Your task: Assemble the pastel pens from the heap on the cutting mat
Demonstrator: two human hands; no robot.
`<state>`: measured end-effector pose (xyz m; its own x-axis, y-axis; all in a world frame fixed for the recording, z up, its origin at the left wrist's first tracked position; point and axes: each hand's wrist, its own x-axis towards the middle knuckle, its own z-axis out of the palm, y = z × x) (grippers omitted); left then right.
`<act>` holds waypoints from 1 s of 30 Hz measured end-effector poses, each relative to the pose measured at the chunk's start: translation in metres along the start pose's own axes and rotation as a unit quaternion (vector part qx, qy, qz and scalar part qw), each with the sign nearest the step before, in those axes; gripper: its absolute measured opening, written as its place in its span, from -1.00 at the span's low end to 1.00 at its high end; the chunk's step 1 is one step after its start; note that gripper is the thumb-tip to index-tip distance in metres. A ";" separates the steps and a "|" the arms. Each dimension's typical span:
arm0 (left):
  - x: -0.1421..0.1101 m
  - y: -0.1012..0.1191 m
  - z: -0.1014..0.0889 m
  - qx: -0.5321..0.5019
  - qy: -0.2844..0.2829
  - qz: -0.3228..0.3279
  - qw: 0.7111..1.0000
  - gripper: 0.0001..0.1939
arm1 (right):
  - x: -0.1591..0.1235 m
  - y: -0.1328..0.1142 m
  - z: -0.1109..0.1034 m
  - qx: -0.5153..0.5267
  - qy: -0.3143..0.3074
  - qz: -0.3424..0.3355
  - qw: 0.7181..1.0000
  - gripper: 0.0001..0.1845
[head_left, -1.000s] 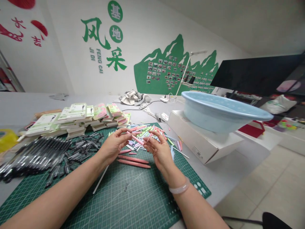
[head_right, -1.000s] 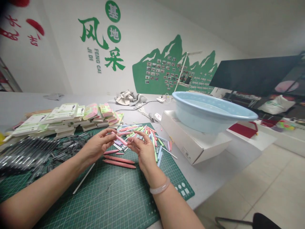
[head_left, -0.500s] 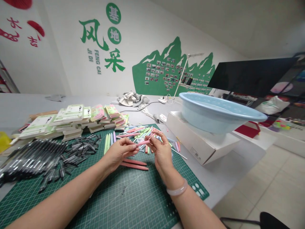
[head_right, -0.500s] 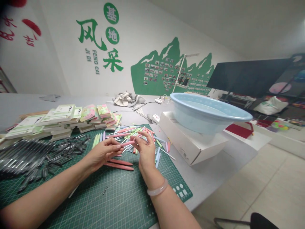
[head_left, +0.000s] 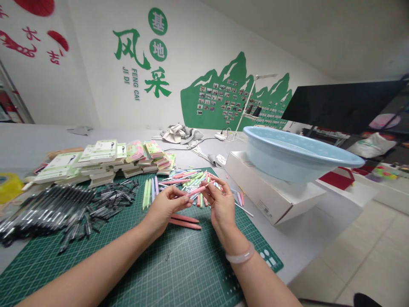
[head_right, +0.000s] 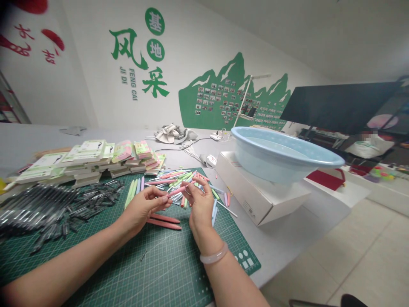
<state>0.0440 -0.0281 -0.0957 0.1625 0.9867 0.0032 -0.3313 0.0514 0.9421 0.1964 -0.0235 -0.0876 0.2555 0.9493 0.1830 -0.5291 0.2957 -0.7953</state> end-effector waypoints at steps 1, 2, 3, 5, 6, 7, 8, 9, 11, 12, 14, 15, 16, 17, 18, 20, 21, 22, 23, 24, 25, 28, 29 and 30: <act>0.000 -0.001 0.000 -0.006 0.000 -0.002 1.000 -0.75 | 0.000 0.000 0.000 0.000 -0.001 0.003 1.000 -0.72; -0.001 -0.001 0.001 -0.013 0.003 -0.006 1.000 -0.75 | 0.000 0.000 0.000 -0.001 -0.004 0.003 1.000 -0.72; -0.002 -0.001 0.002 -0.020 0.006 -0.013 1.000 -0.75 | -0.001 0.000 0.000 -0.003 -0.008 0.000 1.000 -0.73; -0.004 -0.001 0.003 -0.030 0.009 -0.033 0.999 -0.75 | -0.002 0.000 0.000 -0.013 -0.019 -0.019 1.000 -0.75; -0.006 0.000 0.005 -0.032 0.005 -0.045 0.998 -0.75 | -0.003 -0.001 0.001 -0.022 -0.026 -0.032 0.999 -0.76; -0.007 0.000 0.006 -0.033 -0.004 -0.057 0.998 -0.75 | -0.004 -0.002 0.001 -0.033 -0.033 -0.045 0.998 -0.77; -0.009 0.001 0.007 -0.033 -0.016 -0.067 0.997 -0.74 | -0.005 -0.002 0.001 -0.045 -0.040 -0.056 0.997 -0.79; -0.010 0.001 0.008 -0.033 -0.029 -0.074 0.996 -0.73 | -0.006 -0.003 0.002 -0.057 -0.047 -0.066 0.995 -0.81; -0.011 0.000 0.009 -0.026 -0.042 -0.070 0.996 -0.73 | -0.007 -0.004 0.002 -0.076 -0.060 -0.076 0.992 -0.84; -0.011 -0.001 0.009 -0.021 -0.043 -0.062 0.997 -0.74 | -0.007 -0.004 0.002 -0.080 -0.063 -0.078 0.992 -0.85; -0.010 -0.003 0.007 -0.008 -0.038 -0.037 0.999 -0.75 | -0.007 -0.004 0.002 -0.080 -0.067 -0.076 0.992 -0.86; -0.009 -0.003 0.006 -0.003 -0.038 -0.024 0.999 -0.76 | -0.007 -0.004 0.002 -0.076 -0.066 -0.075 0.992 -0.86; -0.008 -0.003 0.006 0.003 -0.039 -0.010 0.999 -0.76 | -0.007 -0.004 0.003 -0.069 -0.063 -0.072 0.993 -0.86; -0.007 -0.002 0.005 0.010 -0.041 0.003 0.999 -0.77 | -0.007 -0.003 0.003 -0.061 -0.061 -0.069 0.994 -0.86; -0.007 -0.001 0.004 0.019 -0.041 0.018 0.999 -0.77 | -0.007 -0.003 0.003 -0.051 -0.059 -0.064 0.995 -0.86; -0.006 0.004 0.004 0.044 -0.038 0.042 0.997 -0.77 | -0.006 -0.003 0.003 -0.029 -0.058 -0.053 0.997 -0.86; -0.006 0.006 0.004 0.058 -0.034 0.050 0.996 -0.77 | -0.006 -0.002 0.003 -0.019 -0.058 -0.046 0.997 -0.87; -0.006 0.009 0.004 0.072 -0.031 0.057 0.995 -0.78 | -0.006 -0.002 0.003 -0.010 -0.059 -0.040 0.997 -0.87; -0.006 0.011 0.004 0.085 -0.027 0.063 0.994 -0.78 | -0.006 -0.002 0.003 -0.003 -0.059 -0.034 0.998 -0.87; -0.006 0.013 0.004 0.097 -0.024 0.070 0.993 -0.79 | -0.006 -0.002 0.003 0.003 -0.059 -0.029 0.998 -0.87; -0.006 0.015 0.004 0.108 -0.022 0.076 0.991 -0.79 | -0.006 -0.002 0.003 0.009 -0.059 -0.026 0.998 -0.88; -0.007 0.019 0.006 0.130 -0.018 0.091 0.987 -0.80 | -0.006 -0.002 0.003 0.020 -0.060 -0.020 0.998 -0.89; -0.007 0.020 0.006 0.132 -0.017 0.093 0.987 -0.81 | -0.006 -0.003 0.004 0.018 -0.060 -0.019 0.998 -0.89; -0.007 0.021 0.006 0.134 -0.015 0.095 0.986 -0.81 | -0.007 -0.003 0.004 0.014 -0.062 -0.020 0.998 -0.90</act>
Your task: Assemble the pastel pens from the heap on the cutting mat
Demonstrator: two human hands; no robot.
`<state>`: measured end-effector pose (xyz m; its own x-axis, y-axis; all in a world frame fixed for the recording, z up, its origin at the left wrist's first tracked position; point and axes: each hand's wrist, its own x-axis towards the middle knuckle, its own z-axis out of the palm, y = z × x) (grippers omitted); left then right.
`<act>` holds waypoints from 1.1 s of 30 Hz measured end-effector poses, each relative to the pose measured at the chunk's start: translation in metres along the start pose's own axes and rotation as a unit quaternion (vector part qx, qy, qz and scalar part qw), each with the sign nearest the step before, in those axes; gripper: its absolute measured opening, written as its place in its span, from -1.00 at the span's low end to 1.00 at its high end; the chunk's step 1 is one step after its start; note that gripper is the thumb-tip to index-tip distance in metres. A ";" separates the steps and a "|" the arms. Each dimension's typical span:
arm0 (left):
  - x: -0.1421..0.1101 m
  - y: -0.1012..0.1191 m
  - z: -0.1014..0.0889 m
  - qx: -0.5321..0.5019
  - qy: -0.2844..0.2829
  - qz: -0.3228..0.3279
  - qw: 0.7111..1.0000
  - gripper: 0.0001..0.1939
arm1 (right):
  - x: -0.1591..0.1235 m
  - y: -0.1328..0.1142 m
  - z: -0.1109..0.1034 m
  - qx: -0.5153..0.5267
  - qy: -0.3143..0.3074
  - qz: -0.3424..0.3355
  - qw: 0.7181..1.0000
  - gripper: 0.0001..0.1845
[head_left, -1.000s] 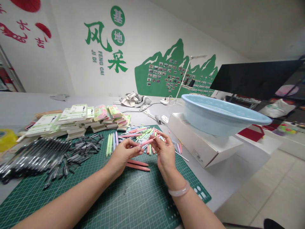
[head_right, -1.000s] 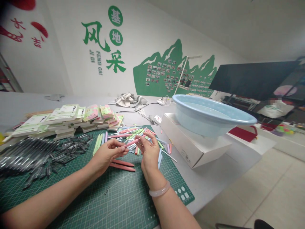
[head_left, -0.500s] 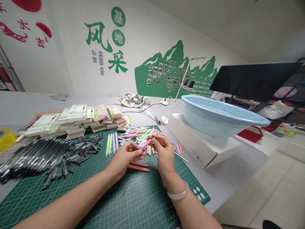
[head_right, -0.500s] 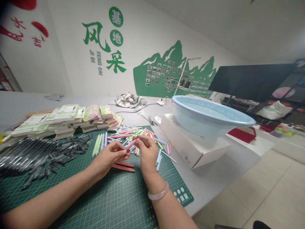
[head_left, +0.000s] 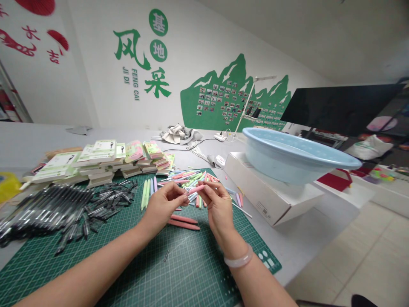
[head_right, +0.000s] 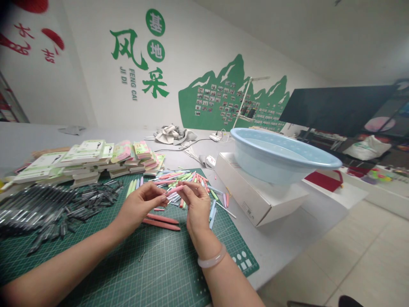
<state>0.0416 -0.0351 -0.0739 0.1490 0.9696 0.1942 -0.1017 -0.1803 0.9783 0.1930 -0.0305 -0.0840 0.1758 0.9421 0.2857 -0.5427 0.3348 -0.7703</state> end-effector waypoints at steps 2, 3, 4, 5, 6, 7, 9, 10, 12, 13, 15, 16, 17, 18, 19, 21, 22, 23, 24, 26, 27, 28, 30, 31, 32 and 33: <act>0.000 0.001 0.000 0.006 0.005 0.004 1.000 -0.82 | -0.001 -0.001 0.001 -0.014 -0.004 -0.003 1.000 -0.89; 0.000 0.001 0.000 0.011 0.005 0.006 1.000 -0.82 | -0.001 -0.001 0.002 -0.021 -0.006 -0.006 1.000 -0.89; 0.000 0.001 -0.001 0.015 0.005 0.008 1.000 -0.83 | -0.002 -0.001 0.002 -0.027 -0.006 -0.009 1.000 -0.88; 0.001 0.001 -0.001 0.018 0.005 0.011 1.000 -0.84 | -0.002 -0.001 0.002 -0.033 -0.005 -0.011 0.999 -0.87; 0.001 0.001 -0.001 0.020 0.005 0.014 1.000 -0.84 | -0.002 -0.001 0.003 -0.038 -0.003 -0.014 0.999 -0.87; 0.001 0.002 -0.002 0.020 0.006 0.017 1.000 -0.84 | -0.003 -0.001 0.003 -0.043 -0.001 -0.017 0.999 -0.86; 0.000 0.003 -0.002 0.020 0.007 0.020 1.000 -0.84 | -0.003 0.000 0.003 -0.053 0.003 -0.023 0.998 -0.85; 0.000 0.003 -0.002 0.022 0.008 0.021 1.000 -0.84 | -0.003 0.000 0.003 -0.059 0.004 -0.025 0.998 -0.84; 0.000 0.004 -0.003 0.027 0.008 0.023 0.999 -0.84 | -0.004 0.000 0.002 -0.072 0.005 -0.028 0.997 -0.82; 0.000 0.004 -0.003 0.030 0.007 0.025 0.999 -0.84 | -0.004 0.000 0.002 -0.080 0.006 -0.030 0.996 -0.80; 0.000 0.004 -0.003 0.037 0.006 0.025 0.999 -0.83 | -0.005 0.000 0.002 -0.102 0.003 -0.032 0.994 -0.77; 0.000 0.003 -0.004 0.039 0.005 0.024 0.999 -0.83 | -0.006 0.000 0.002 -0.116 0.001 -0.035 0.993 -0.75; 0.000 0.002 -0.004 0.039 0.004 0.023 0.999 -0.83 | -0.006 -0.001 0.001 -0.133 0.000 -0.039 0.990 -0.74; 0.000 0.002 -0.004 0.037 0.005 0.022 0.999 -0.82 | -0.007 -0.001 0.001 -0.152 -0.002 -0.043 0.987 -0.72; 0.000 0.001 -0.004 0.031 0.007 0.020 0.999 -0.82 | -0.008 -0.002 0.002 -0.172 -0.003 -0.049 0.984 -0.72; 0.000 0.000 -0.004 0.015 0.010 0.018 1.000 -0.80 | -0.009 -0.003 0.002 -0.203 -0.002 -0.063 0.977 -0.71; 0.000 -0.001 -0.003 0.008 0.009 0.017 1.000 -0.80 | -0.010 -0.003 0.003 -0.213 -0.002 -0.069 0.975 -0.71; 0.000 -0.001 -0.003 0.004 0.006 0.016 1.000 -0.80 | -0.010 -0.004 0.004 -0.216 -0.001 -0.073 0.974 -0.71; 0.000 -0.002 -0.003 0.003 0.003 0.014 1.000 -0.79 | -0.011 -0.004 0.005 -0.214 0.001 -0.076 0.974 -0.72; 0.000 -0.003 -0.002 0.012 -0.005 0.011 1.000 -0.80 | -0.012 -0.006 0.007 -0.202 0.004 -0.079 0.976 -0.73; 0.000 -0.003 -0.002 0.018 -0.008 0.011 1.000 -0.80 | -0.012 -0.006 0.009 -0.197 0.001 -0.081 0.977 -0.74; 0.000 -0.004 -0.002 0.025 -0.010 0.011 1.000 -0.80 | -0.012 -0.007 0.010 -0.193 -0.005 -0.084 0.978 -0.74; 0.000 -0.005 -0.001 0.030 -0.015 0.014 0.999 -0.80 | -0.012 -0.007 0.011 -0.189 -0.028 -0.081 0.978 -0.76; 0.000 -0.006 -0.001 0.025 -0.020 0.013 0.999 -0.80 | -0.012 -0.007 0.011 -0.187 -0.039 -0.075 0.979 -0.76; 0.000 -0.007 -0.001 0.013 -0.025 0.008 1.000 -0.78 | -0.012 -0.007 0.011 -0.186 -0.046 -0.068 0.979 -0.76; 0.001 -0.007 -0.001 -0.010 -0.029 -0.005 1.000 -0.77 | -0.011 -0.007 0.010 -0.186 -0.047 -0.061 0.979 -0.76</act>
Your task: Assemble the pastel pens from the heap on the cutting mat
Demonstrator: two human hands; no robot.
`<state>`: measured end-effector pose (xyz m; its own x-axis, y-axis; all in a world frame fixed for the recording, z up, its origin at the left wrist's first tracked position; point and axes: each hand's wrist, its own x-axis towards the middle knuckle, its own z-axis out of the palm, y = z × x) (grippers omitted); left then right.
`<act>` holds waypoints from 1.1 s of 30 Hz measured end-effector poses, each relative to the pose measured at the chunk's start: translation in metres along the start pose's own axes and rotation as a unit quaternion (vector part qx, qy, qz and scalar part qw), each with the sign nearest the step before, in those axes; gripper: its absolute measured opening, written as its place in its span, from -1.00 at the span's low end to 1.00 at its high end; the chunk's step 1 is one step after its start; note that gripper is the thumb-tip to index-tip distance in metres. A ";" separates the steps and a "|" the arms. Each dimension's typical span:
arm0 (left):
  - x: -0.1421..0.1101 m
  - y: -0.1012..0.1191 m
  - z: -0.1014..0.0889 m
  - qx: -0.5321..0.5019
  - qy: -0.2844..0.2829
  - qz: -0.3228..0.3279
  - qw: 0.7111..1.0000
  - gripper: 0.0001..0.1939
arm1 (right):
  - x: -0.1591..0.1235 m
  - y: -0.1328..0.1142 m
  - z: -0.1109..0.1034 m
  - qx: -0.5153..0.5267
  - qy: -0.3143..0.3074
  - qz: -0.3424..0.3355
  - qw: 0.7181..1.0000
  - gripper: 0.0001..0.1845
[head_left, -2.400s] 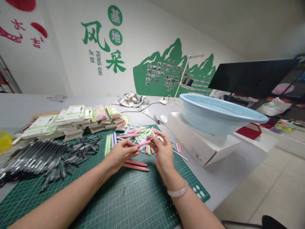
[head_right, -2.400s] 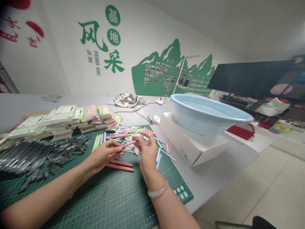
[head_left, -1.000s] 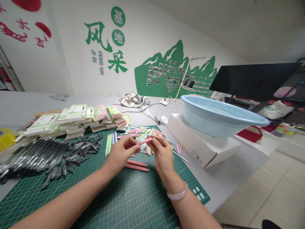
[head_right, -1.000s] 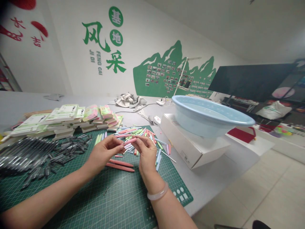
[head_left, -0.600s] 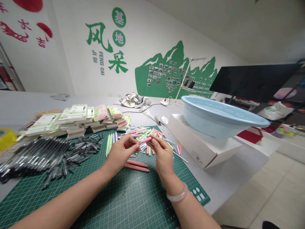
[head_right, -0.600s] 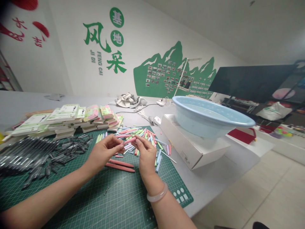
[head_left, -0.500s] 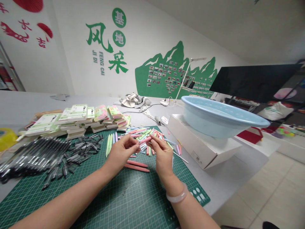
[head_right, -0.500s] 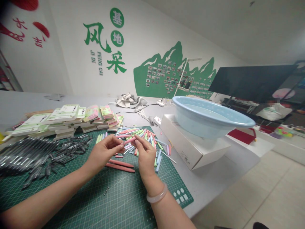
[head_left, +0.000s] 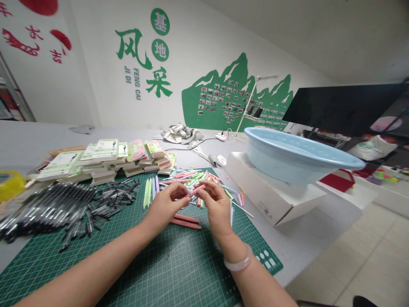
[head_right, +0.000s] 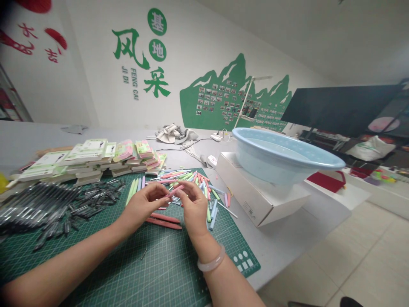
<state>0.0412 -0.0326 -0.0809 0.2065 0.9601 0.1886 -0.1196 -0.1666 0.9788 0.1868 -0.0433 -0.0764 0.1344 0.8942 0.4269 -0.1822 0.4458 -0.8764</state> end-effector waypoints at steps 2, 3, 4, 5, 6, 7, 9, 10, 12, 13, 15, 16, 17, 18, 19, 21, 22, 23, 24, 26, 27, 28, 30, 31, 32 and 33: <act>0.001 -0.002 -0.001 -0.076 -0.006 -0.055 0.996 -0.71 | 0.002 0.001 -0.003 -0.003 0.010 0.003 1.000 -0.75; 0.002 -0.004 -0.002 -0.120 -0.008 -0.097 0.988 -0.68 | 0.003 0.002 -0.004 -0.004 0.019 0.000 1.000 -0.76; 0.002 -0.006 -0.002 -0.160 -0.012 -0.143 0.977 -0.65 | 0.005 0.003 -0.006 -0.003 0.027 -0.004 1.000 -0.76; 0.003 -0.008 -0.003 -0.191 -0.017 -0.185 0.964 -0.62 | 0.006 0.004 -0.008 0.001 0.033 -0.004 0.999 -0.76; 0.003 -0.010 -0.004 -0.212 -0.027 -0.218 0.952 -0.62 | 0.007 0.005 -0.009 0.007 0.035 0.001 0.999 -0.76; 0.002 -0.011 -0.005 -0.223 -0.039 -0.241 0.944 -0.62 | 0.009 0.007 -0.010 0.012 0.035 0.010 0.999 -0.75; 0.001 -0.013 -0.005 -0.238 -0.068 -0.254 0.935 -0.65 | 0.010 0.010 -0.010 0.012 0.029 0.033 0.999 -0.74; 0.000 -0.013 -0.005 -0.244 -0.083 -0.252 0.933 -0.67 | 0.010 0.011 -0.010 0.007 0.026 0.041 0.999 -0.73; -0.001 -0.012 -0.004 -0.254 -0.109 -0.247 0.929 -0.69 | 0.010 0.011 -0.010 -0.005 0.028 0.043 0.999 -0.72; -0.002 -0.011 -0.004 -0.256 -0.117 -0.246 0.928 -0.70 | 0.010 0.011 -0.010 -0.008 0.030 0.038 0.999 -0.72; -0.003 -0.010 -0.002 -0.252 -0.123 -0.248 0.927 -0.70 | 0.009 0.010 -0.009 -0.006 0.025 0.022 0.999 -0.72; -0.003 -0.010 -0.001 -0.249 -0.123 -0.248 0.928 -0.69 | 0.008 0.009 -0.009 -0.005 0.017 0.015 1.000 -0.72; -0.004 -0.010 -0.001 -0.246 -0.124 -0.248 0.929 -0.69 | 0.008 0.008 -0.008 -0.005 0.008 0.011 1.000 -0.72; -0.004 -0.010 0.000 -0.244 -0.125 -0.247 0.929 -0.69 | 0.008 0.008 -0.008 -0.008 0.001 0.012 1.000 -0.72; -0.004 -0.011 0.000 -0.243 -0.127 -0.246 0.930 -0.69 | 0.008 0.008 -0.008 -0.014 0.000 0.016 1.000 -0.73; -0.004 -0.012 0.001 -0.244 -0.129 -0.245 0.929 -0.71 | 0.008 0.009 -0.009 -0.028 0.014 0.018 0.999 -0.73; -0.004 -0.012 0.001 -0.244 -0.128 -0.246 0.929 -0.72 | 0.008 0.009 -0.009 -0.028 0.022 0.017 0.999 -0.72; -0.004 -0.012 0.001 -0.244 -0.127 -0.246 0.929 -0.72 | 0.008 0.010 -0.009 -0.026 0.024 0.016 0.999 -0.72; -0.004 -0.012 0.001 -0.244 -0.127 -0.247 0.929 -0.72 | 0.008 0.010 -0.010 -0.025 0.021 0.015 0.999 -0.71; -0.005 -0.011 0.001 -0.243 -0.129 -0.248 0.929 -0.70 | 0.008 0.010 -0.010 -0.038 0.009 0.011 0.999 -0.72; -0.005 -0.010 0.001 -0.242 -0.130 -0.248 0.929 -0.70 | 0.009 0.009 -0.010 -0.049 0.004 0.009 0.999 -0.74; -0.006 -0.010 0.001 -0.242 -0.133 -0.247 0.929 -0.70 | 0.009 0.009 -0.011 -0.060 0.002 0.006 0.998 -0.74; -0.006 -0.009 0.001 -0.240 -0.140 -0.243 0.929 -0.71 | 0.009 0.009 -0.011 -0.072 0.006 0.000 0.997 -0.74; -0.006 -0.008 0.002 -0.238 -0.142 -0.242 0.930 -0.72 | 0.009 0.009 -0.012 -0.075 0.011 -0.003 0.997 -0.73; -0.007 -0.007 0.002 -0.236 -0.144 -0.241 0.930 -0.72 | 0.009 0.009 -0.012 -0.079 0.017 -0.009 0.997 -0.73; -0.007 -0.007 0.003 -0.235 -0.146 -0.240 0.930 -0.73 | 0.008 0.009 -0.012 -0.086 0.024 -0.017 0.996 -0.73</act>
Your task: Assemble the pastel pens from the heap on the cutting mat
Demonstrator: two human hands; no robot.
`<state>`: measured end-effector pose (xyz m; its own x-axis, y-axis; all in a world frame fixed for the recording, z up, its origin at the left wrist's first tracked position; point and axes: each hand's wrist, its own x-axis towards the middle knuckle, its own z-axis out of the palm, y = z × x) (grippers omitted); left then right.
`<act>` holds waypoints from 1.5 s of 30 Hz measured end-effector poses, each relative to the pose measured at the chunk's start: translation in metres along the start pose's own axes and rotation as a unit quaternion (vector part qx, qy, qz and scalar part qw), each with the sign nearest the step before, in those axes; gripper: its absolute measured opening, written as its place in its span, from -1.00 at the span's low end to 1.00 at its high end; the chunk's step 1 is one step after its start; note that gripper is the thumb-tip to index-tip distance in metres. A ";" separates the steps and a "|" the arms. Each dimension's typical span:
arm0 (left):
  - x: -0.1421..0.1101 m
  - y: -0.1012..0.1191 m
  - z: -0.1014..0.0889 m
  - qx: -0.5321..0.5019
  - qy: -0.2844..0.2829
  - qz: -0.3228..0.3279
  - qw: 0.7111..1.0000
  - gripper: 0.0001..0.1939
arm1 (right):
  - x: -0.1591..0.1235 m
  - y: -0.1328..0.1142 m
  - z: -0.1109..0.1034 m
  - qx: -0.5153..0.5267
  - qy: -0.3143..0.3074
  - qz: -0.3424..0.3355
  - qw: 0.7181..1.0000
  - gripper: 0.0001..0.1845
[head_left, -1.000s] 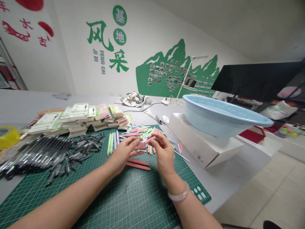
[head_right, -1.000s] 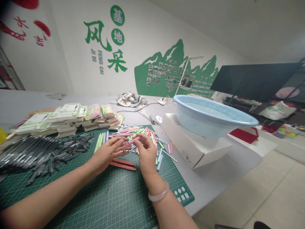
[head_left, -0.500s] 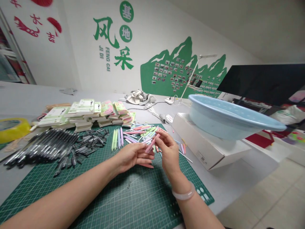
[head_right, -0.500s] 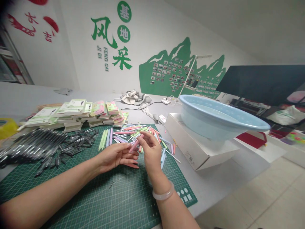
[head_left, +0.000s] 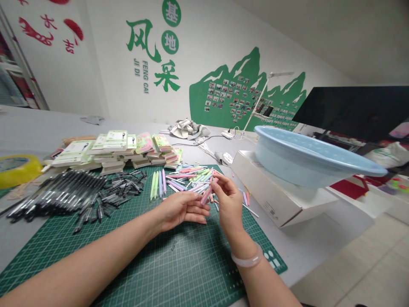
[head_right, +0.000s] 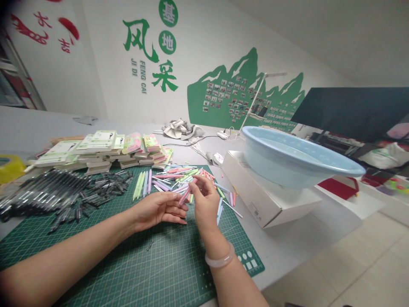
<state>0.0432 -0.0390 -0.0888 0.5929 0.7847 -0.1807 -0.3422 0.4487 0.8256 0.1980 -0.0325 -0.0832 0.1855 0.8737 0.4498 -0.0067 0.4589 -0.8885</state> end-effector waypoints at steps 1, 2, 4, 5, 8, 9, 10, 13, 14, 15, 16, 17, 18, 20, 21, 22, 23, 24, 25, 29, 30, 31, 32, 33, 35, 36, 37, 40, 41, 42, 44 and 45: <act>0.000 0.000 0.001 0.002 -0.002 0.001 1.000 -0.75 | 0.000 -0.001 0.000 -0.007 0.006 -0.008 1.000 -0.73; -0.001 0.000 0.001 0.005 -0.005 0.002 1.000 -0.76 | -0.001 -0.001 0.000 -0.012 0.010 -0.014 1.000 -0.73; -0.002 0.001 0.001 0.008 -0.014 0.006 1.000 -0.78 | -0.001 -0.003 0.001 -0.013 0.017 -0.019 1.000 -0.74; -0.002 0.001 0.001 0.010 -0.019 0.007 1.000 -0.78 | -0.002 -0.003 0.001 -0.008 0.020 -0.018 1.000 -0.75; -0.002 0.000 0.000 0.016 -0.027 0.007 0.999 -0.78 | 0.000 0.000 0.001 0.024 0.045 0.002 0.999 -0.73; -0.002 0.000 -0.001 0.018 -0.028 0.007 0.999 -0.77 | 0.001 0.002 0.001 0.040 0.053 0.017 0.998 -0.72; -0.002 -0.001 -0.001 0.021 -0.028 0.007 0.999 -0.77 | 0.002 0.005 0.000 0.058 0.061 0.036 0.996 -0.71; -0.002 0.000 0.000 0.033 -0.028 0.008 0.999 -0.75 | 0.005 0.012 -0.001 0.107 0.080 0.099 0.986 -0.68; -0.003 0.000 0.001 0.038 -0.030 0.008 0.999 -0.75 | 0.005 0.014 -0.001 0.117 0.085 0.116 0.983 -0.68; -0.003 0.000 0.002 0.043 -0.034 0.008 0.998 -0.74 | 0.006 0.016 -0.001 0.124 0.091 0.128 0.980 -0.68; -0.004 0.001 0.002 0.048 -0.037 0.008 0.998 -0.74 | 0.006 0.016 -0.001 0.128 0.095 0.137 0.978 -0.68; -0.004 0.001 0.003 0.051 -0.039 0.009 0.998 -0.73 | 0.006 0.017 -0.001 0.131 0.097 0.144 0.976 -0.68; -0.005 0.001 0.003 0.054 -0.041 0.010 0.998 -0.73 | 0.006 0.016 -0.001 0.136 0.098 0.152 0.974 -0.68; -0.005 0.002 0.004 0.057 -0.041 0.013 0.997 -0.72 | 0.005 0.015 0.000 0.149 0.095 0.168 0.970 -0.68; -0.006 0.002 0.004 0.058 -0.041 0.013 0.997 -0.72 | 0.005 0.014 0.000 0.159 0.094 0.178 0.967 -0.67; -0.006 0.002 0.005 0.059 -0.041 0.012 0.997 -0.72 | 0.005 0.014 0.000 0.169 0.095 0.189 0.963 -0.66; -0.006 0.002 0.005 0.060 -0.042 0.011 0.997 -0.72 | 0.005 0.014 -0.001 0.179 0.097 0.201 0.958 -0.65; -0.006 0.002 0.005 0.060 -0.042 0.010 0.997 -0.72 | 0.006 0.014 -0.001 0.190 0.100 0.212 0.953 -0.64; -0.006 0.003 0.006 0.060 -0.041 0.010 0.997 -0.73 | 0.006 0.014 -0.001 0.201 0.100 0.223 0.949 -0.64; -0.006 0.003 0.006 0.061 -0.043 0.012 0.997 -0.73 | 0.007 0.018 -0.003 0.241 0.081 0.254 0.933 -0.67; -0.006 0.003 0.006 0.061 -0.044 0.012 0.997 -0.72 | 0.008 0.018 -0.003 0.248 0.077 0.260 0.930 -0.68; -0.006 0.003 0.006 0.062 -0.045 0.012 0.997 -0.72 | 0.008 0.019 -0.003 0.254 0.074 0.265 0.927 -0.70; -0.006 0.003 0.006 0.063 -0.046 0.012 0.997 -0.72 | 0.008 0.020 -0.004 0.258 0.072 0.267 0.926 -0.72; -0.006 0.003 0.006 0.063 -0.047 0.013 0.997 -0.72 | 0.009 0.020 -0.004 0.261 0.070 0.268 0.925 -0.74; -0.006 0.003 0.007 0.069 -0.048 0.010 0.996 -0.71 | 0.010 0.022 -0.005 0.262 0.065 0.271 0.924 -0.76; -0.006 0.002 0.007 0.072 -0.046 0.010 0.996 -0.70 | 0.010 0.023 -0.006 0.263 0.063 0.276 0.922 -0.77; -0.006 0.002 0.008 0.076 -0.039 0.014 0.996 -0.69 | 0.011 0.025 -0.006 0.266 0.060 0.286 0.918 -0.78; -0.004 0.001 0.010 0.140 0.029 0.077 0.987 -0.64 | 0.010 0.030 -0.006 0.284 0.064 0.330 0.898 -0.83; -0.004 0.002 0.011 0.191 0.063 0.121 0.972 -0.62 | 0.009 0.032 -0.005 0.290 0.066 0.344 0.891 -0.85; -0.004 0.003 0.011 0.254 0.097 0.170 0.947 -0.61 | 0.007 0.034 -0.003 0.297 0.063 0.354 0.885 -0.86; -0.005 0.007 0.012 0.384 0.143 0.261 0.874 -0.62 | 0.002 0.037 0.002 0.312 0.032 0.365 0.877 -0.87; -0.005 0.008 0.013 0.436 0.151 0.293 0.838 -0.67 | -0.001 0.038 0.005 0.323 0.010 0.365 0.873 -0.87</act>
<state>0.0463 -0.0450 -0.0740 0.2528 0.8924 0.3738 0.2298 -0.4307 0.8727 0.1925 -0.0151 -0.1167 -0.0837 0.9712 -0.2229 -0.6826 -0.2189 -0.6973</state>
